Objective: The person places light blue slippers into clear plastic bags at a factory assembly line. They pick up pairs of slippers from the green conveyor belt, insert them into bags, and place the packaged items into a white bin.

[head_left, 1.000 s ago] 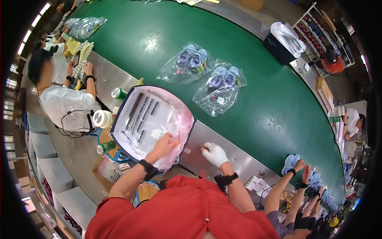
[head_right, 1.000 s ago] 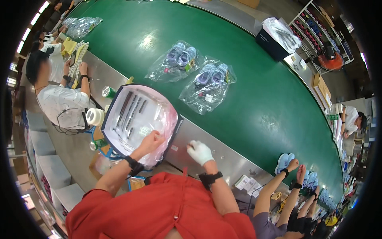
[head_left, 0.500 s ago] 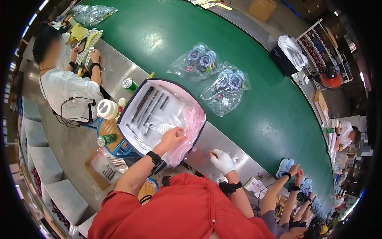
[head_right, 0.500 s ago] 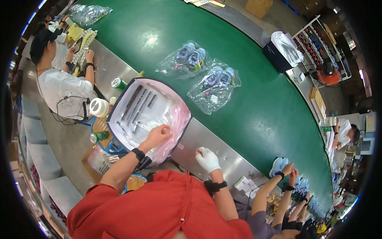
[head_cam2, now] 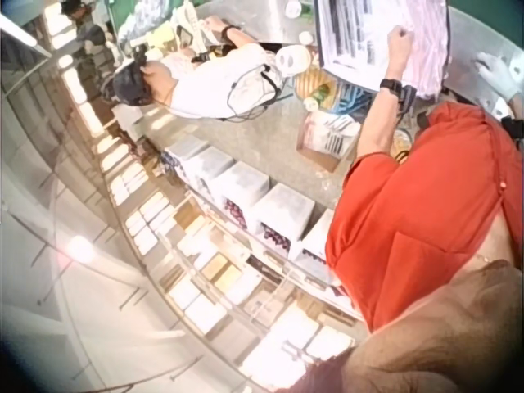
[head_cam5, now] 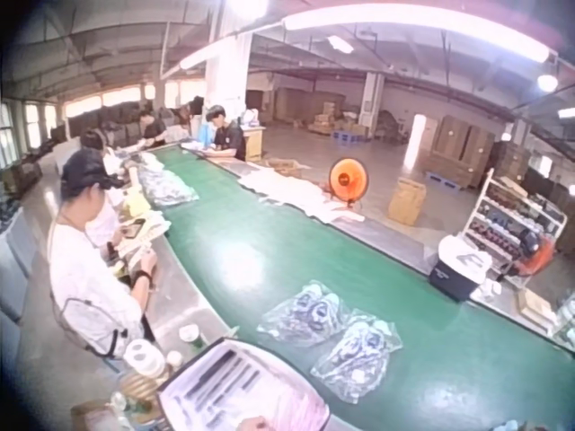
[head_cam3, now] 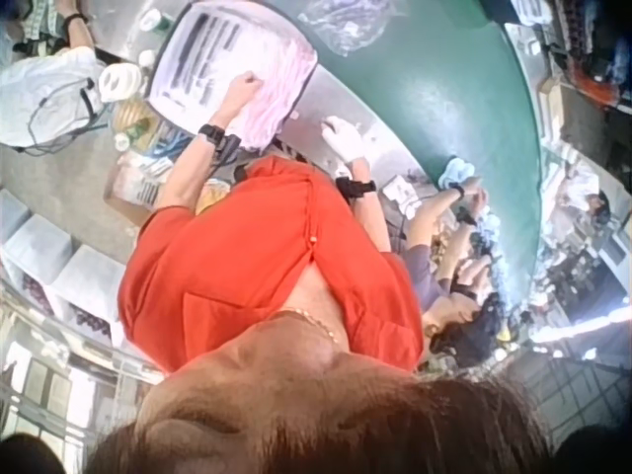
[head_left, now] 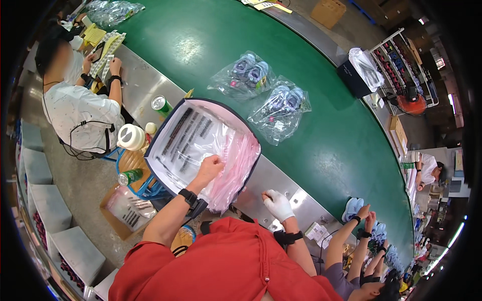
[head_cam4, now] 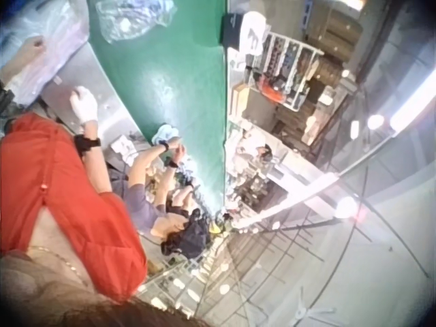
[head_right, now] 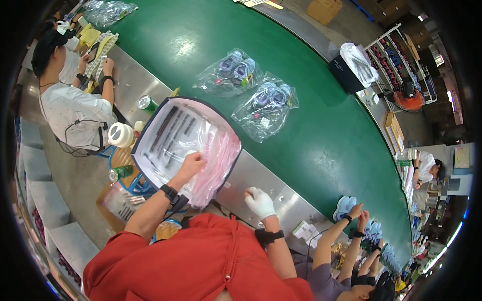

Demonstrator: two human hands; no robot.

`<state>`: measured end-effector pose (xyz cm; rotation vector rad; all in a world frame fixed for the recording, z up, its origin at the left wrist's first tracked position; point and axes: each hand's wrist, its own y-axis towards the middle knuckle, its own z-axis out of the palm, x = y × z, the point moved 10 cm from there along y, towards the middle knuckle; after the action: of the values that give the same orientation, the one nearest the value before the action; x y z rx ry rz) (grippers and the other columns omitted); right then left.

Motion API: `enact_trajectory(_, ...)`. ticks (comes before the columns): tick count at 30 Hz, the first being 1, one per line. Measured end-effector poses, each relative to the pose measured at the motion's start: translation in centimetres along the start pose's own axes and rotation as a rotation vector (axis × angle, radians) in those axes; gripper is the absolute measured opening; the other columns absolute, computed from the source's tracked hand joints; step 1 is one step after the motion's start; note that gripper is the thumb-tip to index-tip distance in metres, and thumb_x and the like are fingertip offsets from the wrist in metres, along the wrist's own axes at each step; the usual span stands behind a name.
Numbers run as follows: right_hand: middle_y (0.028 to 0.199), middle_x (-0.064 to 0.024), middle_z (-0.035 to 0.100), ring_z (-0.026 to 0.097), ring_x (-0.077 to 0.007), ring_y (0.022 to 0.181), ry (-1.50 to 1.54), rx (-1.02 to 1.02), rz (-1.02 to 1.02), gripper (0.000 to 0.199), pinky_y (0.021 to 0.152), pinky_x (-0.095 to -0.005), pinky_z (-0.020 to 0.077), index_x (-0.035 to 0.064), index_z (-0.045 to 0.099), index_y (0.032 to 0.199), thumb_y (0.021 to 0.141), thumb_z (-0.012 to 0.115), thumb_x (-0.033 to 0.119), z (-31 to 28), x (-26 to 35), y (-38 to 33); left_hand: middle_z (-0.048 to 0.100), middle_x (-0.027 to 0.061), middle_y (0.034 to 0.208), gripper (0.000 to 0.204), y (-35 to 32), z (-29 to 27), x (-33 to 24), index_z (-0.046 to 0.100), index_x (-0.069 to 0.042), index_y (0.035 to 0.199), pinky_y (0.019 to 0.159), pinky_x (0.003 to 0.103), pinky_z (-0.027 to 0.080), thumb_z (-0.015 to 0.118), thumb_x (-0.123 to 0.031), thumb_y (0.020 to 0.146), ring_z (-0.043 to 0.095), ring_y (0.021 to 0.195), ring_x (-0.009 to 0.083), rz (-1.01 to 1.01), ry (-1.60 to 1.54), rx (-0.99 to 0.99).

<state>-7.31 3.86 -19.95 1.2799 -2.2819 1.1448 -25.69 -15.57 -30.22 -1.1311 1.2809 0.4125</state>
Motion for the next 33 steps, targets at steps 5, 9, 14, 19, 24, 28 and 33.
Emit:
enact_trajectory(5, 0.095, -0.0179, 0.063, 0.060, -0.0347, 0.092, -0.035, 0.038, 0.053, 0.028, 0.081, -0.0401, 0.0462, 0.0084, 0.063, 0.101, 0.083, 0.052, 0.027, 0.6, -1.4, -0.2, 0.045, -0.0016, 0.063, 0.011, -1.6, -2.5, -1.0, 0.050, -0.002, 0.074, 0.047, 0.024, 0.034, 0.048, -0.009, 0.082, 0.039, 0.054, 0.0075, -0.190, -0.262, -0.092)
enact_trajectory(9, 0.095, -0.0179, 0.063, 0.060, -0.0347, 0.092, -0.043, 0.063, 0.023, 0.028, 0.081, -0.0403, 0.0461, 0.0088, 0.063, 0.101, 0.083, 0.051, 0.027, 1.3, -0.8, -0.2, 0.045, -0.0019, 0.067, 0.015, -1.6, -3.6, 1.6, 0.049, -0.003, 0.075, 0.050, 0.024, 0.034, 0.043, -0.012, 0.086, 0.040, 0.057, 0.0067, -0.246, -0.420, -0.348)
enact_trajectory(14, 0.095, -0.0180, 0.063, 0.059, -0.0348, 0.092, -0.034, 0.072, -0.008, 0.028, 0.082, -0.0399, 0.0461, 0.0093, 0.064, 0.101, 0.083, 0.051, 0.026, 0.5, 0.7, -0.3, 0.049, -0.0012, 0.073, 0.031, 0.2, -6.2, 2.0, 0.054, -0.006, 0.085, 0.059, 0.027, 0.040, 0.047, -0.034, 0.093, 0.044, 0.065, 0.0084, -0.062, -0.504, -0.405)
enact_trajectory(19, 0.095, -0.0179, 0.063, 0.060, -0.0342, 0.091, -0.013, 0.024, -0.071, 0.028, 0.081, -0.0393, 0.0462, 0.0089, 0.064, 0.101, 0.083, 0.051, 0.026, -0.9, -0.2, -0.6, 0.059, -0.0001, 0.085, 0.039, -2.9, -6.4, -8.4, 0.059, -0.007, 0.094, 0.064, 0.022, 0.043, 0.053, -0.046, 0.091, 0.052, 0.075, 0.0060, -0.086, -0.620, -0.113)
enact_trajectory(24, 0.096, -0.0177, 0.063, 0.060, -0.0325, 0.090, 0.156, -0.050, -0.067, 0.026, 0.081, -0.0363, 0.0470, 0.0072, 0.063, 0.101, 0.083, 0.054, 0.024, -3.0, -0.3, -1.4, 0.056, -0.0053, 0.080, 0.030, -4.8, -7.6, -12.9, 0.058, -0.009, 0.098, 0.057, 0.020, 0.041, 0.053, -0.038, 0.093, 0.049, 0.066, 0.0023, 0.034, -0.419, -0.140)
enact_trajectory(28, 0.097, -0.0150, 0.064, 0.062, -0.0246, 0.092, 0.421, -0.090, -0.112, 0.027, 0.081, -0.0316, 0.0469, 0.0051, 0.062, 0.103, 0.086, 0.056, 0.025, -6.5, 2.0, -2.3, 0.052, -0.0080, 0.073, 0.020, -6.7, -3.9, -20.6, 0.057, -0.012, 0.096, 0.053, 0.019, 0.038, 0.051, -0.031, 0.094, 0.044, 0.061, 0.0008, 0.073, -0.400, -0.077)
enact_trajectory(33, 0.105, -0.0066, 0.059, 0.056, -0.0122, 0.091, 0.861, -0.051, -0.389, 0.034, 0.081, -0.0272, 0.0457, 0.0022, 0.051, 0.118, 0.090, 0.055, 0.021, -11.7, 7.8, -4.3, 0.051, -0.0072, 0.071, 0.018, -8.3, 8.6, -25.9, 0.055, -0.012, 0.091, 0.048, 0.020, 0.039, 0.053, -0.030, 0.093, 0.048, 0.059, 0.0020, 0.093, -0.415, 0.336)
